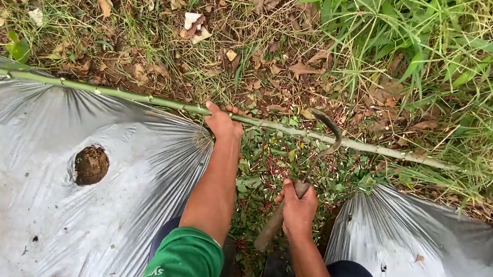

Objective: Trimming leaves and branches off a bamboo pole and cutting it into sections using a sickle in a field.

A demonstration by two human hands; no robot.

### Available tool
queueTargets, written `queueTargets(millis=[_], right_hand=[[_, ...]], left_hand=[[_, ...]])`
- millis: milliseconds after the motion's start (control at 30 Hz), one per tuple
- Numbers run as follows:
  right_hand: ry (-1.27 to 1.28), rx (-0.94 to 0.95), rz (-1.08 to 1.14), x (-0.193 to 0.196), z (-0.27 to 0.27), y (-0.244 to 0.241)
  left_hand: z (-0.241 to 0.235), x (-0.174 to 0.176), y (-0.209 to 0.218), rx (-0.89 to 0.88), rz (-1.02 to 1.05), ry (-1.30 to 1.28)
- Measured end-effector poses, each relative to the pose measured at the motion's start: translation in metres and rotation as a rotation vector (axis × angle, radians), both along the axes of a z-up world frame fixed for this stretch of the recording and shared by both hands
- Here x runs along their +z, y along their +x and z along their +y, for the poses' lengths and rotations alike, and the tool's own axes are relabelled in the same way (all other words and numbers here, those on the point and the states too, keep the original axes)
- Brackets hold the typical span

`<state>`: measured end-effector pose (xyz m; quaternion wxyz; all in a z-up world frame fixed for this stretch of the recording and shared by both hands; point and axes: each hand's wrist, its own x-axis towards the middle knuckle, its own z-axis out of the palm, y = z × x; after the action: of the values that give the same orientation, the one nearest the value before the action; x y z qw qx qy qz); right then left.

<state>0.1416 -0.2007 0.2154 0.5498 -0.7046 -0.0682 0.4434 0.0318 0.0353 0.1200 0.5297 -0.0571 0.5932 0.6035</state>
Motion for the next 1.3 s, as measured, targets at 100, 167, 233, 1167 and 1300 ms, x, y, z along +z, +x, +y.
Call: queueTargets(millis=[100,167,233,1167,1300], right_hand=[[0.011,-0.004,-0.010,0.023,0.000,-0.008],[-0.004,0.008,0.008,0.018,-0.010,-0.013],[-0.018,0.024,0.025,0.021,-0.025,-0.013],[-0.261,0.295,-0.088,0.394,-0.078,0.022],[-0.231,0.360,-0.058,0.383,-0.068,0.020]], left_hand=[[0.020,0.041,-0.017,-0.019,0.034,-0.039],[0.035,0.060,-0.037,0.005,0.071,-0.040],[0.046,0.085,-0.061,0.031,0.106,-0.041],[-0.050,0.464,-0.247,-0.186,-0.032,0.191],[-0.087,0.468,-0.263,-0.114,-0.083,0.043]])
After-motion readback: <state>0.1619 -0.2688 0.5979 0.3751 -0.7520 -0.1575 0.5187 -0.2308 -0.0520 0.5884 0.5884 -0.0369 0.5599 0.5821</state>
